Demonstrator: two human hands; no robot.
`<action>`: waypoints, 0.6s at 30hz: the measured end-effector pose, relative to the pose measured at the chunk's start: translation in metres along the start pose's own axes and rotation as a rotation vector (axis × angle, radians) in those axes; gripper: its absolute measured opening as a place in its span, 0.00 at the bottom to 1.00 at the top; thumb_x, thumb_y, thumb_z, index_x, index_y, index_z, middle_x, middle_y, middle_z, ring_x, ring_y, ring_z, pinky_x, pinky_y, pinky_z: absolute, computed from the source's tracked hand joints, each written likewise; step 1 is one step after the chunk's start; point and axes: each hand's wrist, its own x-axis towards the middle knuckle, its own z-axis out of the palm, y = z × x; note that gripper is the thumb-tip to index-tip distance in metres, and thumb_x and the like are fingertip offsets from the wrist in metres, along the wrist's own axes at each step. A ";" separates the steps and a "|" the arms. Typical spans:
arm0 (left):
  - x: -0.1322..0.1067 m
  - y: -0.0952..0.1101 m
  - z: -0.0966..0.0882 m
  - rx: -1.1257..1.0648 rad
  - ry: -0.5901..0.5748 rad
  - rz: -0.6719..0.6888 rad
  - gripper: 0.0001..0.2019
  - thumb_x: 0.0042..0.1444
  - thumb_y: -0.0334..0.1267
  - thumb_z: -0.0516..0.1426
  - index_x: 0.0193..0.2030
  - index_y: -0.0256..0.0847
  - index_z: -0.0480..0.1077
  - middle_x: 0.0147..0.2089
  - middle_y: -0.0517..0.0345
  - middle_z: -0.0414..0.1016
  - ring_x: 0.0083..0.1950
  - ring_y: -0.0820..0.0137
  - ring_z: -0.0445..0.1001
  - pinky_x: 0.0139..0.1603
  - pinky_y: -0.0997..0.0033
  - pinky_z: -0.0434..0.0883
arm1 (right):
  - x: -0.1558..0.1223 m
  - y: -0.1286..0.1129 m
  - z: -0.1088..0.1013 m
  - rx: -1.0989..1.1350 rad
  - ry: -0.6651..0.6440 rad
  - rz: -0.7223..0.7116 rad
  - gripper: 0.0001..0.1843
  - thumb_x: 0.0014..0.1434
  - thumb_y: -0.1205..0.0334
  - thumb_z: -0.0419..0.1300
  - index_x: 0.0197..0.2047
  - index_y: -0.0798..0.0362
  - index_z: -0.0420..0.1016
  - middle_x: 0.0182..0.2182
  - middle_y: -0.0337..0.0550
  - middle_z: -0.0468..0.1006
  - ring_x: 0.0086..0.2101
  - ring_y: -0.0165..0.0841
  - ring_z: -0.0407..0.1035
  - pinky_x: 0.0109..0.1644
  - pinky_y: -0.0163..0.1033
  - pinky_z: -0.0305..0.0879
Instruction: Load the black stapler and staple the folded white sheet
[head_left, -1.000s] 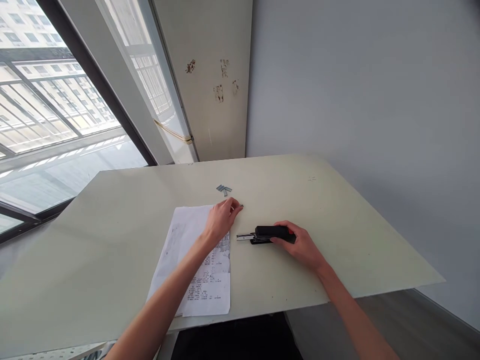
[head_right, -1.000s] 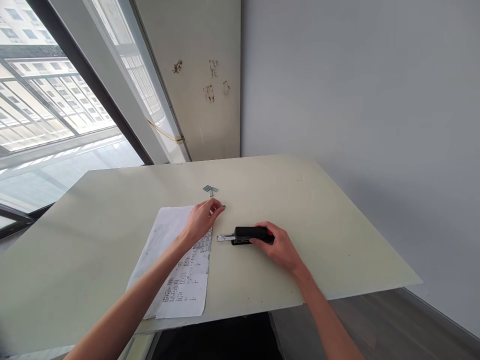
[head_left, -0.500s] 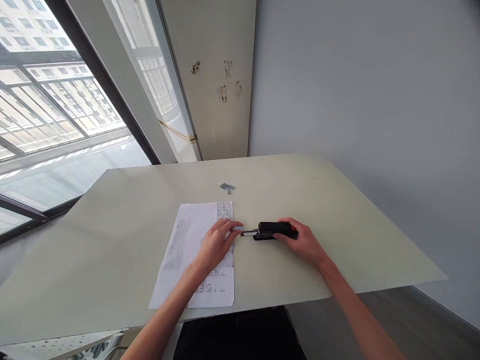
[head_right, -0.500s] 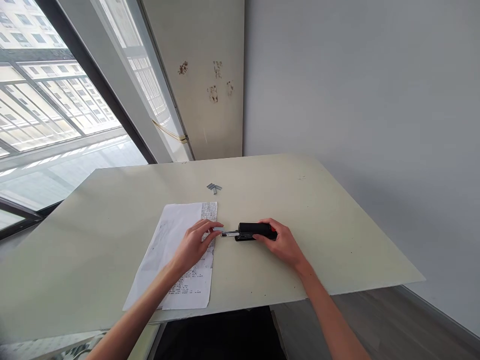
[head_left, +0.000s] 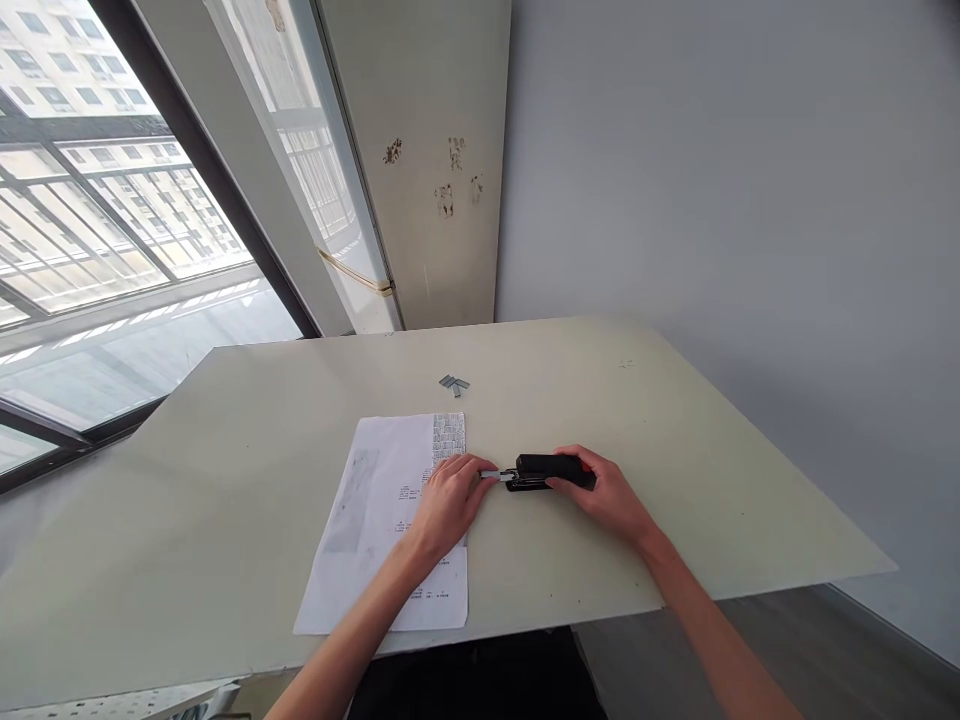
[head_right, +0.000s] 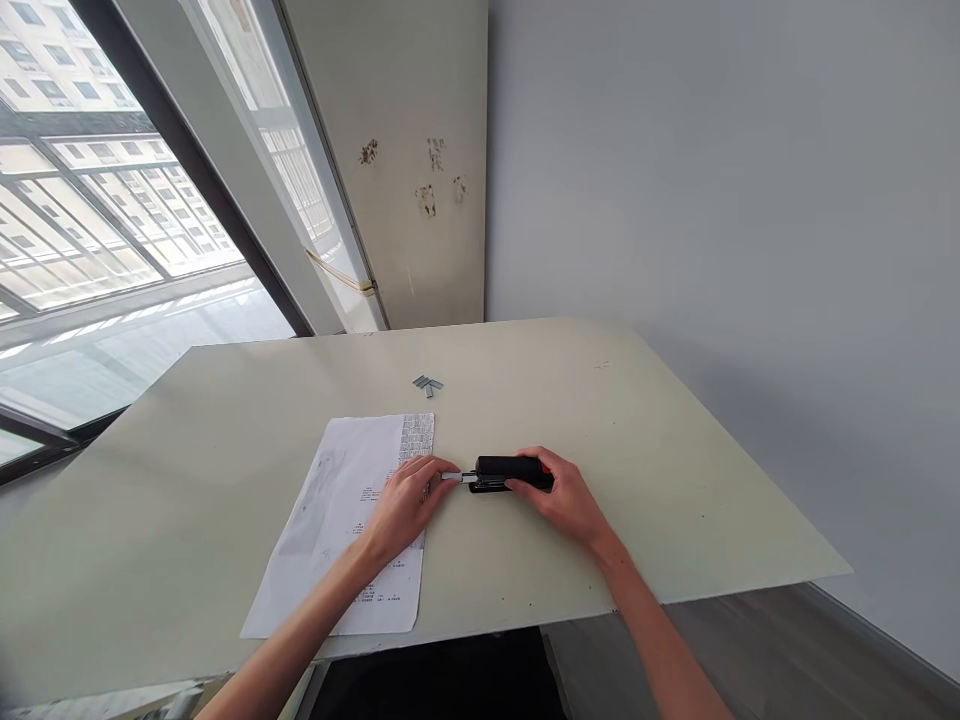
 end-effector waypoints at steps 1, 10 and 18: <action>0.000 0.000 0.000 0.004 0.000 -0.001 0.10 0.74 0.43 0.53 0.50 0.46 0.75 0.47 0.56 0.81 0.49 0.59 0.79 0.51 0.57 0.73 | 0.000 -0.001 0.000 0.000 -0.001 -0.001 0.20 0.62 0.40 0.66 0.50 0.43 0.77 0.49 0.42 0.83 0.46 0.42 0.75 0.52 0.45 0.72; -0.001 -0.002 0.001 0.006 -0.019 0.029 0.11 0.73 0.46 0.55 0.52 0.45 0.76 0.49 0.54 0.81 0.51 0.58 0.77 0.52 0.55 0.73 | -0.001 0.001 0.001 -0.004 -0.004 0.004 0.20 0.62 0.41 0.66 0.51 0.43 0.77 0.49 0.41 0.83 0.46 0.41 0.74 0.52 0.44 0.71; -0.005 -0.025 -0.022 -0.095 -0.130 0.131 0.13 0.71 0.50 0.59 0.50 0.46 0.79 0.45 0.55 0.83 0.49 0.62 0.78 0.53 0.59 0.73 | -0.001 -0.002 -0.002 0.030 -0.057 0.021 0.21 0.61 0.41 0.67 0.51 0.43 0.76 0.47 0.42 0.82 0.45 0.41 0.72 0.52 0.44 0.69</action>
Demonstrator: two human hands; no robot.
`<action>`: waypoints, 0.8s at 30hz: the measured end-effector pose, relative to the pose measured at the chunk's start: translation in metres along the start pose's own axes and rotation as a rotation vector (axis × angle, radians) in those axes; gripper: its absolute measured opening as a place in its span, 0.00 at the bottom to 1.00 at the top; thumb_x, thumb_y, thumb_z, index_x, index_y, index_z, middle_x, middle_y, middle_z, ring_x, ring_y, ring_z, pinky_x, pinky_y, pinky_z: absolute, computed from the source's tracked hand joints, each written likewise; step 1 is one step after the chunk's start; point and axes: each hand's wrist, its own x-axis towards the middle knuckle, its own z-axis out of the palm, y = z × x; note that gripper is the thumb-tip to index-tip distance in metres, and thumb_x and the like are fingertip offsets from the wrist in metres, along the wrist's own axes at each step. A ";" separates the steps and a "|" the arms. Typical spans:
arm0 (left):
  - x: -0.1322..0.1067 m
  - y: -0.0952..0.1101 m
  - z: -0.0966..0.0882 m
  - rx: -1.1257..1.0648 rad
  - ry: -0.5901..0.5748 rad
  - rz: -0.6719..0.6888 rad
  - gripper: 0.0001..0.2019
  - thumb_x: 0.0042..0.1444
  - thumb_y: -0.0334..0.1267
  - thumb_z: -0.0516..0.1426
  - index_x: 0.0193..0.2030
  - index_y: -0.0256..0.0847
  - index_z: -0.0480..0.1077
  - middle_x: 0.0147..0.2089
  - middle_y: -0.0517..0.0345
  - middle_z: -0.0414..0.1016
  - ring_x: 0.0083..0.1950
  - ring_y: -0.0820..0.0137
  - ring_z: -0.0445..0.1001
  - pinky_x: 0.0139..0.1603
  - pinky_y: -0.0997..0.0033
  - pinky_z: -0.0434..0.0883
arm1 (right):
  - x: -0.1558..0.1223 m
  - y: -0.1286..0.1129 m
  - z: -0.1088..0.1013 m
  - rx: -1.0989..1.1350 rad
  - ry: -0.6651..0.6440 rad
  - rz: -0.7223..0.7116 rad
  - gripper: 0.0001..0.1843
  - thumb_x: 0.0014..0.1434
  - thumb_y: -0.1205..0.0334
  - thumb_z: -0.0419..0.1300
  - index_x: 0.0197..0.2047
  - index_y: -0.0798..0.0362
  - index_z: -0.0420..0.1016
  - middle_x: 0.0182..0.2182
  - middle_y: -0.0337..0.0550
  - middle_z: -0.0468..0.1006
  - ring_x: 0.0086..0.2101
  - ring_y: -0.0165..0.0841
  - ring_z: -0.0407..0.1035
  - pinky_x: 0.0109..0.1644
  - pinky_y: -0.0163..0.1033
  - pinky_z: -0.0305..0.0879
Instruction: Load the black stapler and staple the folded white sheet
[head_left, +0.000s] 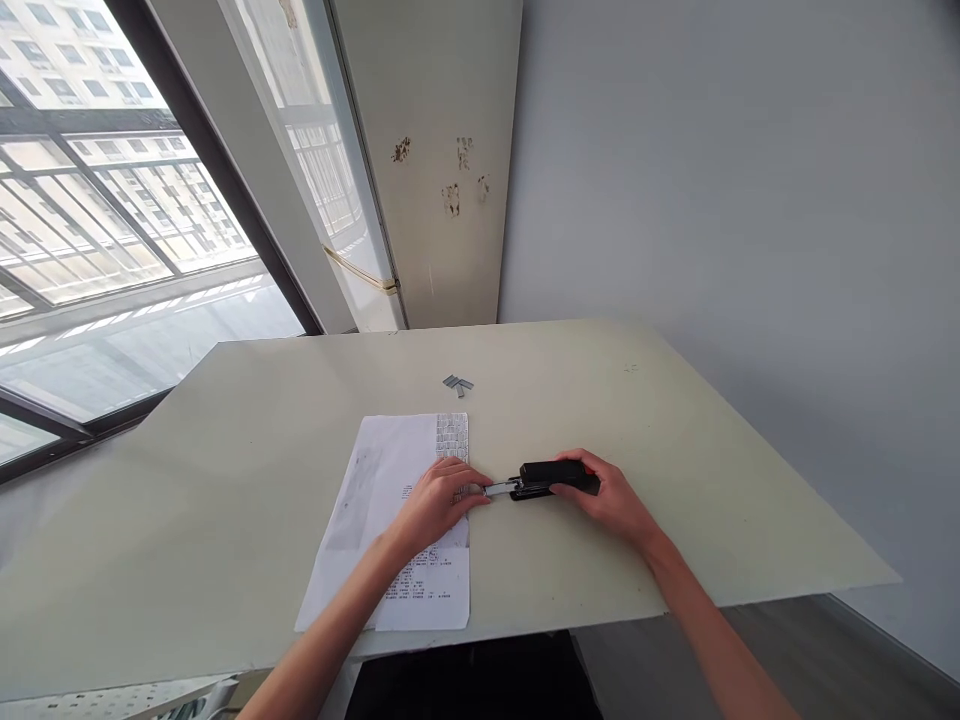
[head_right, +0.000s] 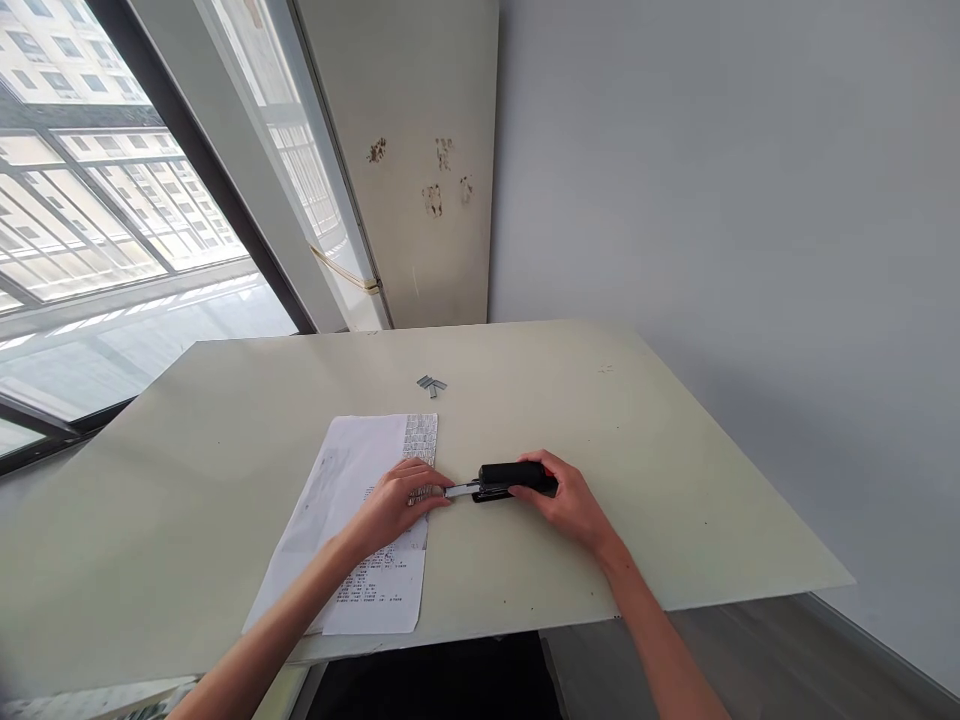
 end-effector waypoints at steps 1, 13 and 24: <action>0.000 0.000 -0.001 -0.015 -0.021 0.022 0.14 0.70 0.52 0.59 0.48 0.46 0.80 0.44 0.56 0.83 0.48 0.62 0.78 0.53 0.60 0.73 | 0.000 -0.001 -0.001 0.002 -0.020 -0.001 0.20 0.61 0.42 0.67 0.50 0.44 0.76 0.46 0.41 0.82 0.45 0.41 0.72 0.51 0.44 0.68; 0.042 0.005 0.016 -0.032 -0.117 0.070 0.14 0.55 0.48 0.73 0.41 0.45 0.78 0.42 0.59 0.81 0.48 0.62 0.76 0.52 0.63 0.67 | 0.002 -0.003 -0.004 0.056 -0.172 -0.022 0.16 0.62 0.46 0.66 0.45 0.46 0.73 0.39 0.40 0.77 0.39 0.38 0.69 0.44 0.41 0.67; 0.061 0.006 0.025 0.016 -0.120 0.059 0.22 0.46 0.50 0.76 0.40 0.44 0.75 0.42 0.60 0.80 0.47 0.62 0.76 0.51 0.63 0.67 | 0.002 -0.002 -0.001 0.068 -0.141 -0.073 0.14 0.62 0.50 0.67 0.46 0.45 0.72 0.43 0.40 0.77 0.42 0.38 0.70 0.46 0.42 0.67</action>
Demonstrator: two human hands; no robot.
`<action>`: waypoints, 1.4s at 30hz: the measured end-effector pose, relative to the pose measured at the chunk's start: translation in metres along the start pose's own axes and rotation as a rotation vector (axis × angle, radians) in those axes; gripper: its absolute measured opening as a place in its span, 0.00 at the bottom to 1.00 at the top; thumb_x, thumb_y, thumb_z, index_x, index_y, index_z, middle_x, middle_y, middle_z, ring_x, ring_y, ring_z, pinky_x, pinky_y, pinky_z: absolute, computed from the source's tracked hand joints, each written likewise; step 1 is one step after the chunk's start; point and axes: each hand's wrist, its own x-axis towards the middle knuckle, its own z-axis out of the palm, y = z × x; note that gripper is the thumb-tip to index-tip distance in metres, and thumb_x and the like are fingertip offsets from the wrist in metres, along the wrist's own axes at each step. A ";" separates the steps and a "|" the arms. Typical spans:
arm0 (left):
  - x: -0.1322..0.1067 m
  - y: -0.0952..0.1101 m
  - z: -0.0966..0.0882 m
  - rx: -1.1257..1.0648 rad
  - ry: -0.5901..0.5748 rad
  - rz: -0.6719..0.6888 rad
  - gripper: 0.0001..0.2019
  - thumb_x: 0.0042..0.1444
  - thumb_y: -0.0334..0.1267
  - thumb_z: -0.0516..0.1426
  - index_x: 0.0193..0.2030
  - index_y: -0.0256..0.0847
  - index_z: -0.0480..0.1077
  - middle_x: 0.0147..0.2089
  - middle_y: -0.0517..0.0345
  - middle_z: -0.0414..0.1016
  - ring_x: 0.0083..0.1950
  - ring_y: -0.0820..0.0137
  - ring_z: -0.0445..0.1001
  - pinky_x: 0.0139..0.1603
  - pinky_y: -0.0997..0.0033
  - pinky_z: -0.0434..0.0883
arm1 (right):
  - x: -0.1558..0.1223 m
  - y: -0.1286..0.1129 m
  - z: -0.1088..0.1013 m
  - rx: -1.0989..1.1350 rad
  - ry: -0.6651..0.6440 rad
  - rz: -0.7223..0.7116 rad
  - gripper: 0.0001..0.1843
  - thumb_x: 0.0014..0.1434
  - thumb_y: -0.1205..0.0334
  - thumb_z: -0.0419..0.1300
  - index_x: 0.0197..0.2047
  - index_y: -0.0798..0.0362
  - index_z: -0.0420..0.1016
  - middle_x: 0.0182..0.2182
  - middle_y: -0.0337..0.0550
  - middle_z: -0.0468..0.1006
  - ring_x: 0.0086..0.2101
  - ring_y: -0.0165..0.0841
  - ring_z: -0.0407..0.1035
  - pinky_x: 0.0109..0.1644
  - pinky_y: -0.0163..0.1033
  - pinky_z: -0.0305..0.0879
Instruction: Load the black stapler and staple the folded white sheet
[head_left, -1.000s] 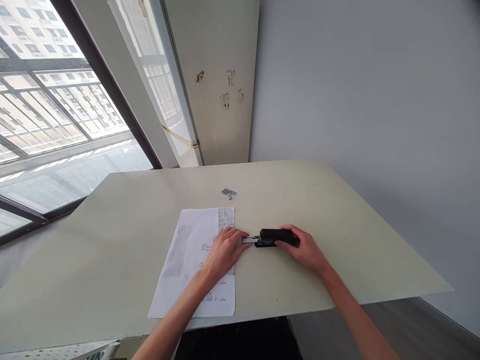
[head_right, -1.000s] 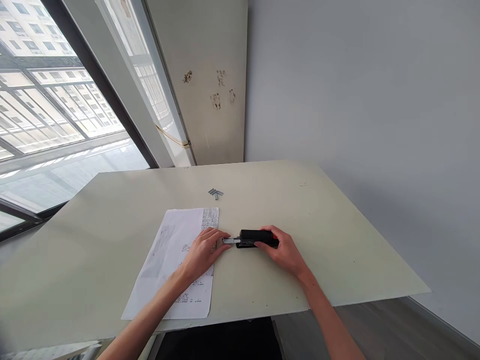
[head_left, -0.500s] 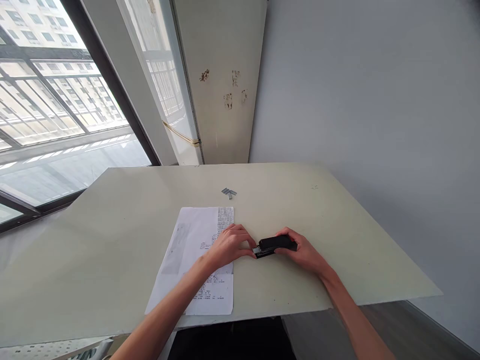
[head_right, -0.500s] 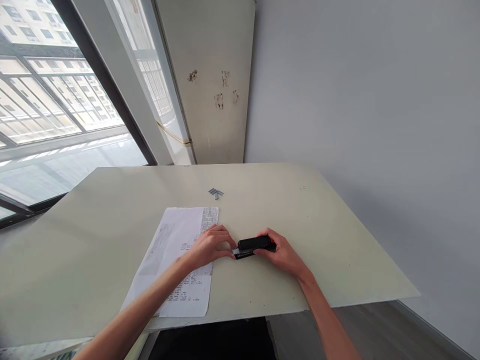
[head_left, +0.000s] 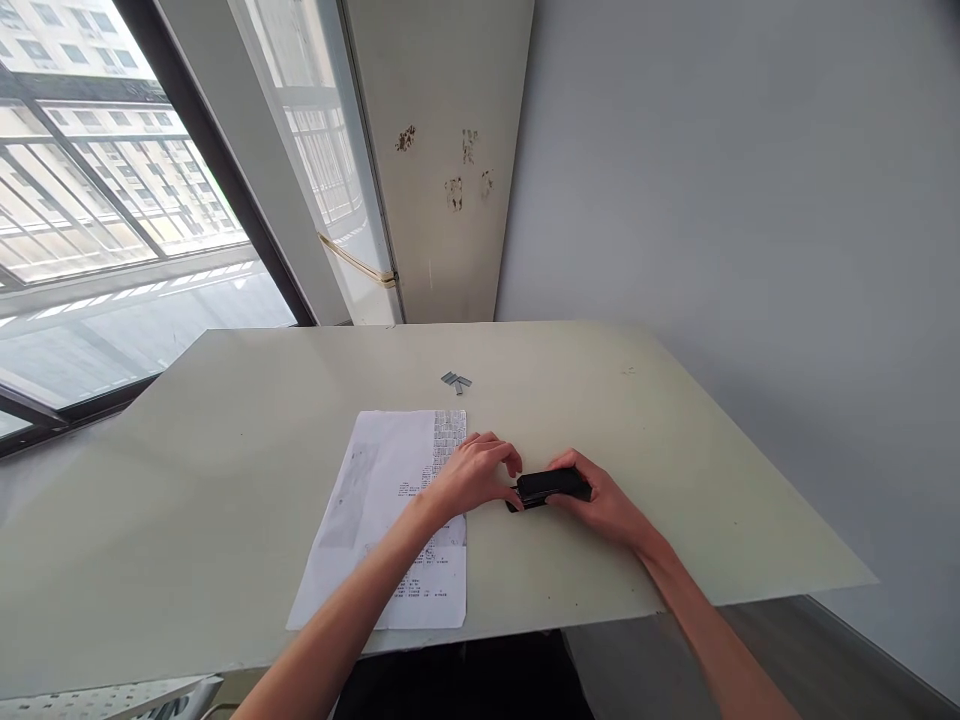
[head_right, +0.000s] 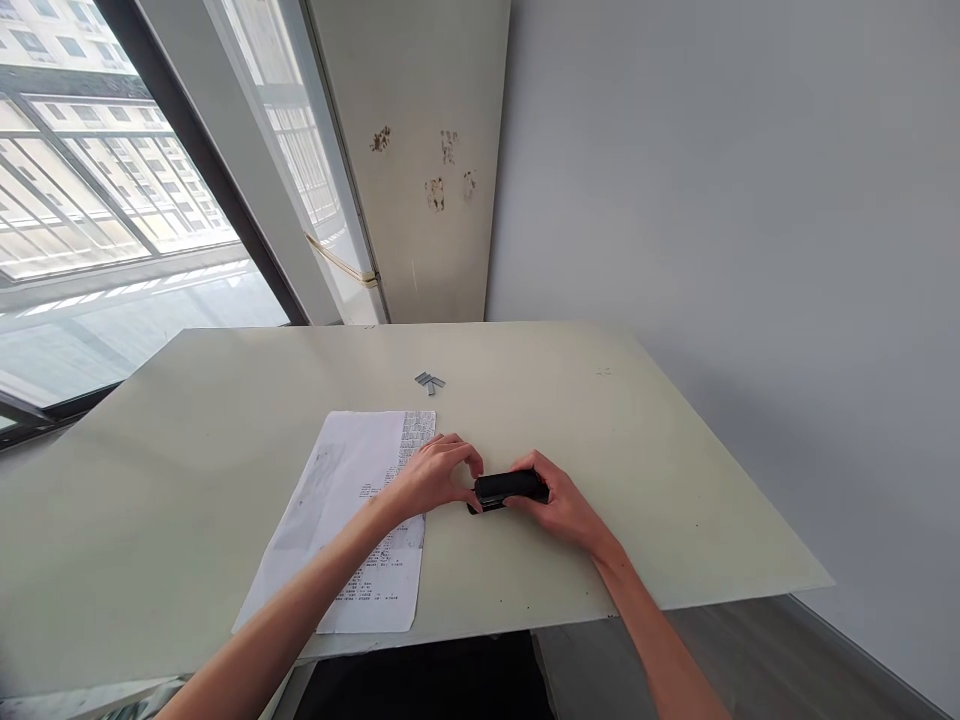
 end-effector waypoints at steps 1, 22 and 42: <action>0.000 0.001 0.000 0.008 0.006 0.001 0.22 0.46 0.50 0.76 0.40 0.44 0.75 0.41 0.60 0.80 0.47 0.61 0.76 0.51 0.63 0.68 | 0.000 0.000 0.000 0.009 0.001 -0.008 0.14 0.62 0.50 0.67 0.46 0.45 0.72 0.45 0.41 0.77 0.43 0.38 0.71 0.47 0.42 0.67; -0.225 0.043 -0.012 0.386 0.009 -0.089 0.41 0.69 0.56 0.58 0.82 0.56 0.42 0.82 0.57 0.45 0.81 0.47 0.47 0.77 0.39 0.57 | -0.005 -0.023 0.009 -0.038 -0.138 0.088 0.18 0.58 0.44 0.69 0.45 0.45 0.76 0.49 0.44 0.82 0.46 0.44 0.75 0.52 0.49 0.70; -0.208 0.069 0.019 0.298 0.047 -0.068 0.40 0.66 0.56 0.61 0.80 0.57 0.50 0.82 0.52 0.43 0.81 0.42 0.44 0.74 0.30 0.58 | -0.006 -0.045 0.023 -0.126 -0.207 0.118 0.20 0.61 0.44 0.69 0.52 0.43 0.77 0.53 0.44 0.82 0.52 0.46 0.75 0.57 0.51 0.72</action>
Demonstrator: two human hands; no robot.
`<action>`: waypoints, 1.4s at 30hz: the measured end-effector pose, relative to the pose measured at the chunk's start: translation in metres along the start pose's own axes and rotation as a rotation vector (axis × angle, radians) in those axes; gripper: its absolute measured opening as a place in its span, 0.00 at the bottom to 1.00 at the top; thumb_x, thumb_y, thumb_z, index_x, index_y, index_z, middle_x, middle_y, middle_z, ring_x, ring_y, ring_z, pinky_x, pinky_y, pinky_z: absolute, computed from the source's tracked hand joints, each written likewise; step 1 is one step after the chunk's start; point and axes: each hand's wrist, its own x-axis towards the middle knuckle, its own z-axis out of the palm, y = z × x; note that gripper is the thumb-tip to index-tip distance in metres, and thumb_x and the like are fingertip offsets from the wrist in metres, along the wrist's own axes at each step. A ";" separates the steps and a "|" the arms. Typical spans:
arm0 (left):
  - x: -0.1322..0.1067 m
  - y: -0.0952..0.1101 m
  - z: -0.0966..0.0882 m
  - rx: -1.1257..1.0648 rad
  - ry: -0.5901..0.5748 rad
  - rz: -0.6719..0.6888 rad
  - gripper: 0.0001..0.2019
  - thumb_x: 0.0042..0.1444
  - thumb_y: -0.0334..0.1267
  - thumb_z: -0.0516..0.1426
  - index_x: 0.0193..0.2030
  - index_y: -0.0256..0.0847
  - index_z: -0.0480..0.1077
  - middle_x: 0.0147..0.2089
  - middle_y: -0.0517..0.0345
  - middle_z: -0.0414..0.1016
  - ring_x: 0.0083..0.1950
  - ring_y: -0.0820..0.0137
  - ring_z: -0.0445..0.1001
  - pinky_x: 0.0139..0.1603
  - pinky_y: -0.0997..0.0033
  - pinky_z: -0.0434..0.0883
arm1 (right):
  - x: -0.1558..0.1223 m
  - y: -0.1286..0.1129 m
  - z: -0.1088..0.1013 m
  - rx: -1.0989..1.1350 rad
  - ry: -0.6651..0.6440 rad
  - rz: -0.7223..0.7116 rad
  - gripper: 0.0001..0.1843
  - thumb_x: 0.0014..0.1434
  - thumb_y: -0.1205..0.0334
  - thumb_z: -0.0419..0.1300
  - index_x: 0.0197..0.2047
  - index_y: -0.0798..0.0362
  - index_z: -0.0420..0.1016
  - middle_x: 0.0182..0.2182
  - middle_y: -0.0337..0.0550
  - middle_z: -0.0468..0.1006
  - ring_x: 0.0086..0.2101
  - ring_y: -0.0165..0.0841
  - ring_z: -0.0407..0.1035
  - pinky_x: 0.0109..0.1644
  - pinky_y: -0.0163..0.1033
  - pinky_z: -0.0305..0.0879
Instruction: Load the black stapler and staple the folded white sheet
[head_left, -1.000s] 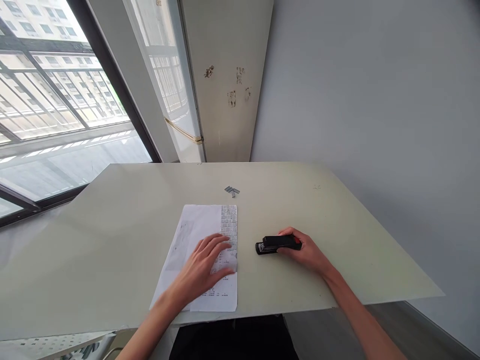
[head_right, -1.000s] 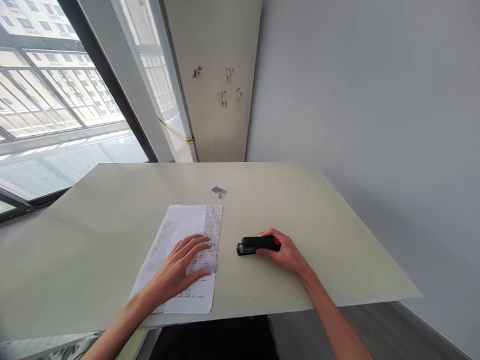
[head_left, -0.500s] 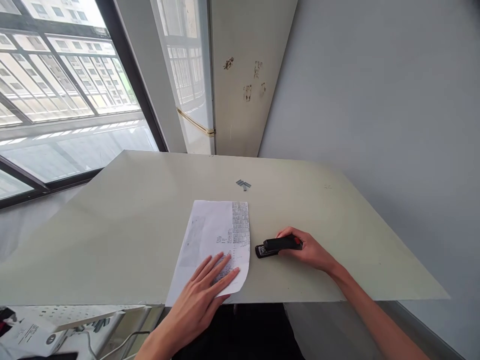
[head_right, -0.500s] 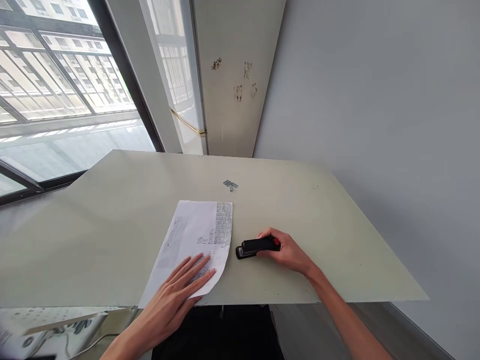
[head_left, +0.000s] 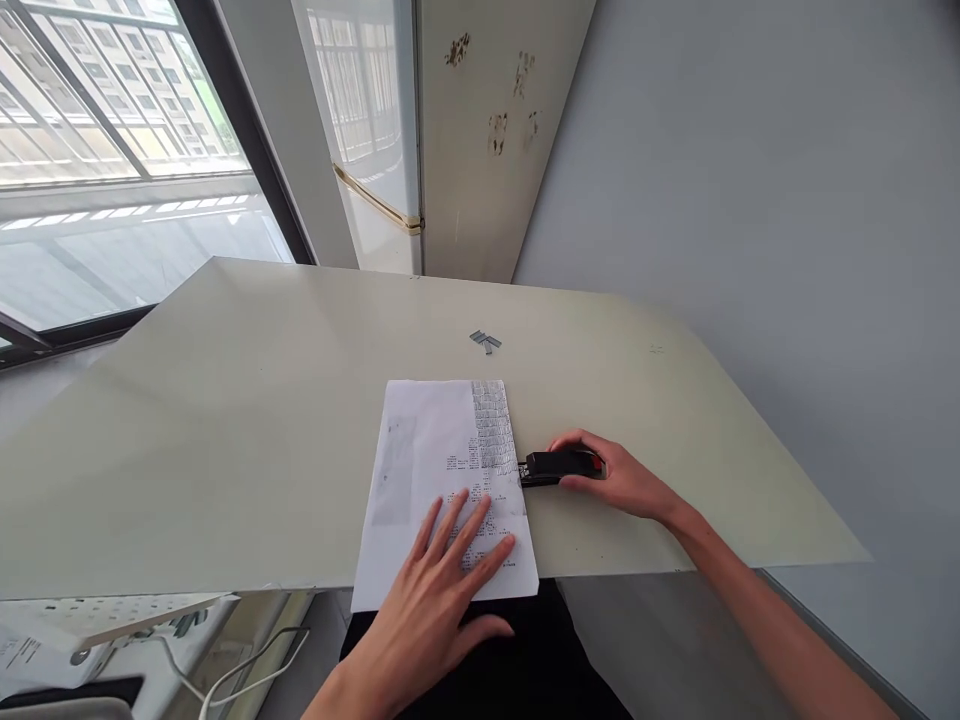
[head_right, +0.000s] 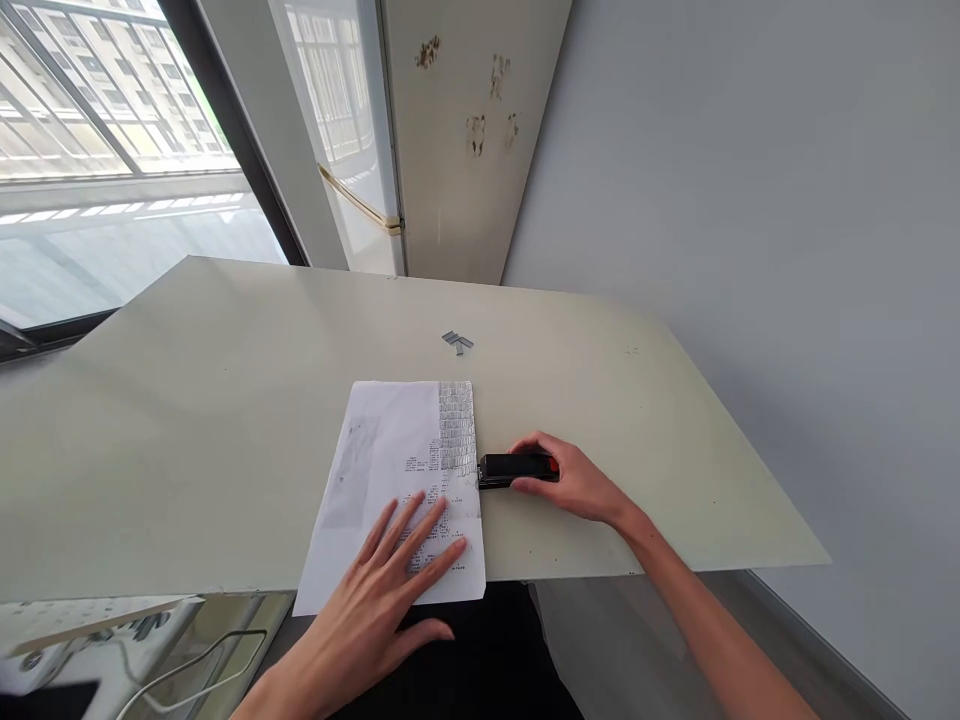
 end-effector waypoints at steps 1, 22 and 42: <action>0.003 -0.006 -0.003 -0.027 -0.003 0.002 0.41 0.64 0.61 0.60 0.80 0.57 0.51 0.82 0.52 0.44 0.81 0.42 0.45 0.74 0.30 0.58 | 0.001 -0.003 -0.002 0.008 0.000 -0.004 0.21 0.62 0.43 0.67 0.54 0.43 0.76 0.55 0.46 0.81 0.54 0.47 0.75 0.59 0.52 0.71; 0.061 -0.044 -0.009 -0.198 -0.076 0.217 0.33 0.70 0.58 0.56 0.77 0.56 0.57 0.83 0.56 0.43 0.82 0.45 0.41 0.78 0.33 0.45 | 0.058 -0.059 0.037 -0.261 0.163 0.034 0.33 0.73 0.31 0.40 0.63 0.39 0.73 0.65 0.42 0.73 0.66 0.51 0.63 0.70 0.60 0.59; 0.071 -0.052 0.003 -0.116 -0.051 0.276 0.34 0.70 0.62 0.52 0.76 0.47 0.60 0.83 0.50 0.40 0.82 0.47 0.37 0.80 0.38 0.42 | 0.056 -0.081 0.046 -0.392 0.068 0.196 0.37 0.73 0.31 0.36 0.71 0.39 0.65 0.74 0.38 0.62 0.71 0.50 0.58 0.75 0.62 0.52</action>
